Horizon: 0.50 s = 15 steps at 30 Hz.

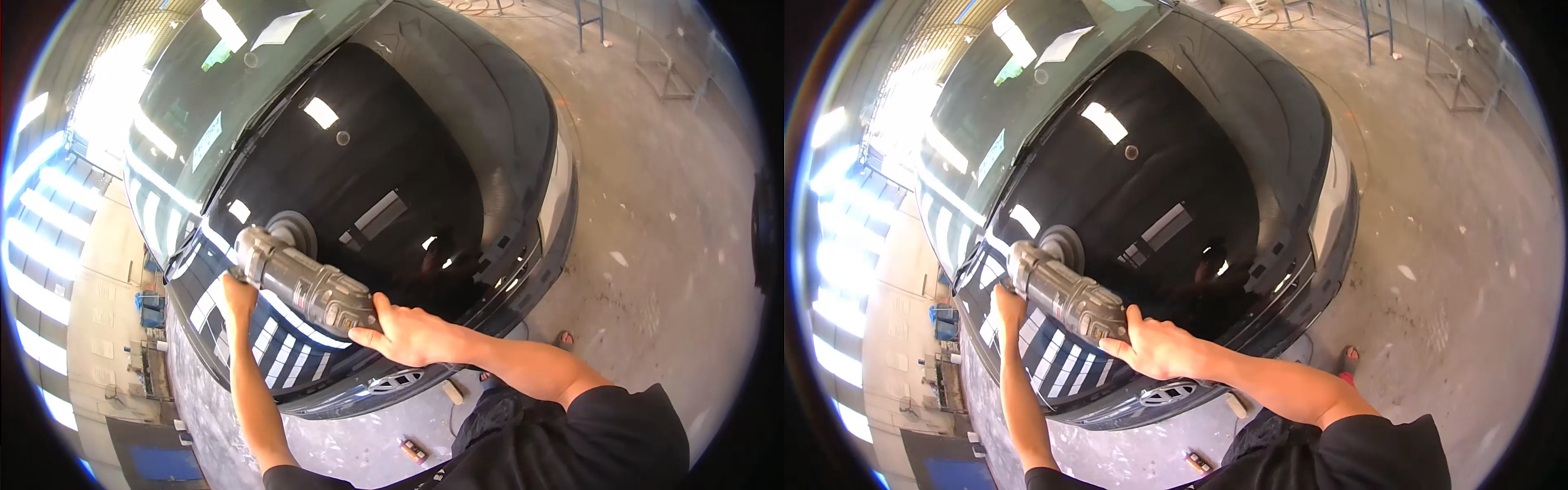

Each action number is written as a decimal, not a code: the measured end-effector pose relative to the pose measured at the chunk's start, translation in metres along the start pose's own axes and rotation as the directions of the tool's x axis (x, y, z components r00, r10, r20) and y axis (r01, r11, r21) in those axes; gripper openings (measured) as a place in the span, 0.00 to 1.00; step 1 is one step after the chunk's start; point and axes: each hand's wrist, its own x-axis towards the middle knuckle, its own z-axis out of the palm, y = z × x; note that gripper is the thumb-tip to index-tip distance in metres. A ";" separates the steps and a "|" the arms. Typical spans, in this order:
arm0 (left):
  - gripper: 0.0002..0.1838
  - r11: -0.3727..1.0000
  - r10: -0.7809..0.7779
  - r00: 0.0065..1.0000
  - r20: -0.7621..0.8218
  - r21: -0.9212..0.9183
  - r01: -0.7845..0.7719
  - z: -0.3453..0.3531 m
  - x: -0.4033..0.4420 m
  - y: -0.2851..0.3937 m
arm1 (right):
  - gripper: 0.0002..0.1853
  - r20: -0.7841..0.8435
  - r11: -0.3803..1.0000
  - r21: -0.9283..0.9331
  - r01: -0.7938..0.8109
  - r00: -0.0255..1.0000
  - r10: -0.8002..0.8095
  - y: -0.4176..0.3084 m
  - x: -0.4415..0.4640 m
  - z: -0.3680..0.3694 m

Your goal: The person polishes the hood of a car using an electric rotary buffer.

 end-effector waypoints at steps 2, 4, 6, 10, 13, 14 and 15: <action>0.21 0.989 -0.044 0.998 0.053 0.141 0.036 0.006 0.022 0.040 | 0.45 -0.041 1.000 0.026 0.004 0.999 -0.003 0.003 -0.012 -0.023; 0.21 0.992 -0.029 0.996 0.085 0.125 0.019 0.016 0.035 0.070 | 0.44 -0.098 0.998 0.062 -0.001 0.995 0.007 0.009 -0.021 -0.041; 0.22 0.987 -0.009 0.996 0.093 0.163 -0.006 0.025 0.054 0.110 | 0.44 -0.146 0.996 0.090 0.005 0.989 0.008 0.016 -0.029 -0.060; 0.22 0.960 0.076 0.995 0.060 0.264 -0.089 0.041 0.081 0.177 | 0.44 -0.249 0.991 0.134 -0.010 0.968 0.043 0.030 -0.040 -0.089; 0.24 0.936 0.151 0.979 0.135 0.300 -0.186 0.046 0.093 0.227 | 0.45 -0.300 0.986 0.167 -0.018 0.951 0.068 0.038 -0.047 -0.111; 0.24 0.935 0.162 0.977 0.141 0.296 -0.197 0.050 0.097 0.239 | 0.46 -0.288 0.982 0.187 -0.037 0.953 0.091 0.037 -0.053 -0.121; 0.25 0.933 0.174 0.974 0.146 0.291 -0.211 0.055 0.102 0.249 | 0.46 -0.297 0.980 0.193 -0.040 0.950 0.097 0.043 -0.053 -0.123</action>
